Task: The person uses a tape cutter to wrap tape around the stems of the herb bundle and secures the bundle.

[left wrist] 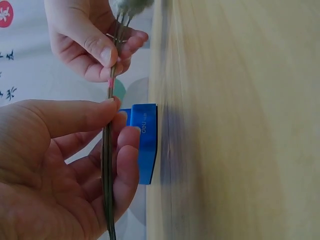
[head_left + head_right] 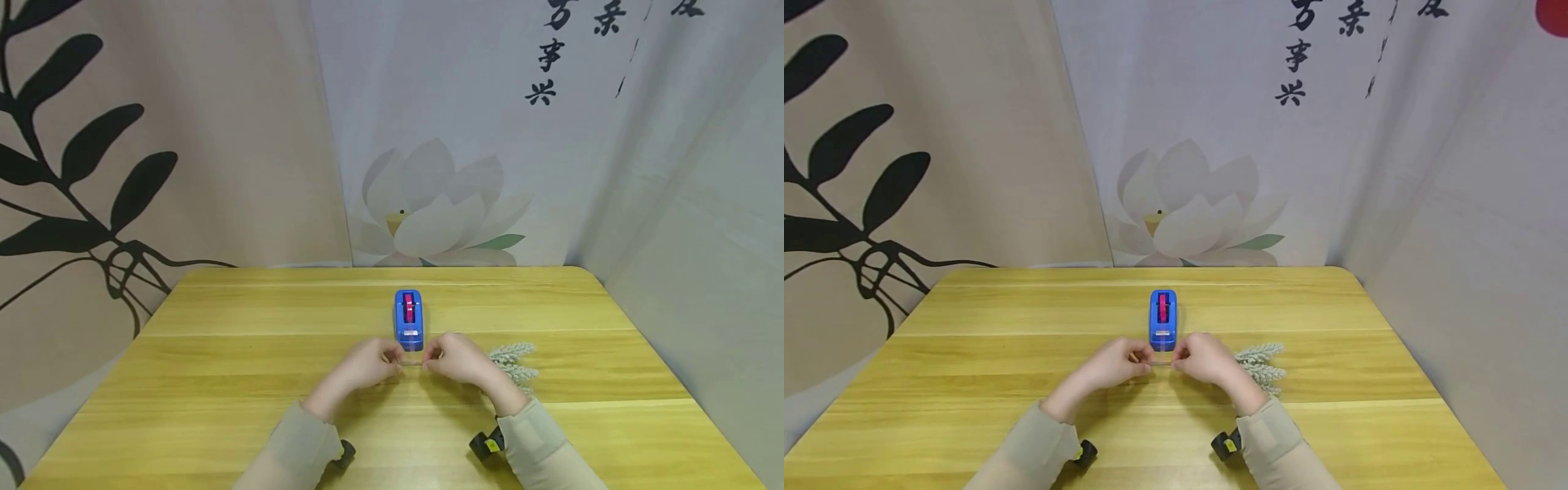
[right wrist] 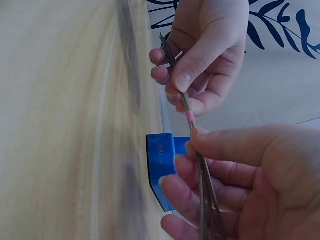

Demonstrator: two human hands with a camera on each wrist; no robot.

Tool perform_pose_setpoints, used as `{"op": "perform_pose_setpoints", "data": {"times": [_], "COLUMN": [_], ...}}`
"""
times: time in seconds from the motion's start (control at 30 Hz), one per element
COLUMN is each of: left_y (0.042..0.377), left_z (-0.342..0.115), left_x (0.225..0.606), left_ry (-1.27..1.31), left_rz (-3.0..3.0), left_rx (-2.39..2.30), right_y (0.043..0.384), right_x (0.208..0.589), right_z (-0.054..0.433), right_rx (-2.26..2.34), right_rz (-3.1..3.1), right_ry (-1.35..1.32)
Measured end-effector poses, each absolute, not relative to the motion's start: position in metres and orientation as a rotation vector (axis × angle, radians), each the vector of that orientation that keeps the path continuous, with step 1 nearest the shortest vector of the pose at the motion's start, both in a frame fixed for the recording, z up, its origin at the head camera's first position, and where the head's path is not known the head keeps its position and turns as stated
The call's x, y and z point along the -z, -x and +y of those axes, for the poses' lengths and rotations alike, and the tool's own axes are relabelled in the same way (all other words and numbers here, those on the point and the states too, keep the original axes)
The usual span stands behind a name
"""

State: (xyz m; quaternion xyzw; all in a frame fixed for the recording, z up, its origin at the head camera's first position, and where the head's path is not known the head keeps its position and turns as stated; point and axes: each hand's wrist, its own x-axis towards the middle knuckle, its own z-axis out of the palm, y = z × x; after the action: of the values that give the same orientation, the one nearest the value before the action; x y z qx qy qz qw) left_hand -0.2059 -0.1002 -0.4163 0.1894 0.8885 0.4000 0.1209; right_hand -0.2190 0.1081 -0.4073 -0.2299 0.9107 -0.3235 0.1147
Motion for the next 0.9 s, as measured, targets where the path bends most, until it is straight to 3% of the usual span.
{"op": "perform_pose_setpoints", "data": {"times": [0.9], "left_y": [0.206], "left_z": [-0.1001], "left_x": [0.4171], "left_ry": [-0.446], "left_rz": [2.566], "left_rx": [-1.198], "right_y": [0.2163], "right_x": [0.4033], "right_z": [0.1069], "right_rx": [0.981], "right_rz": [2.687], "right_ry": [0.674]}}
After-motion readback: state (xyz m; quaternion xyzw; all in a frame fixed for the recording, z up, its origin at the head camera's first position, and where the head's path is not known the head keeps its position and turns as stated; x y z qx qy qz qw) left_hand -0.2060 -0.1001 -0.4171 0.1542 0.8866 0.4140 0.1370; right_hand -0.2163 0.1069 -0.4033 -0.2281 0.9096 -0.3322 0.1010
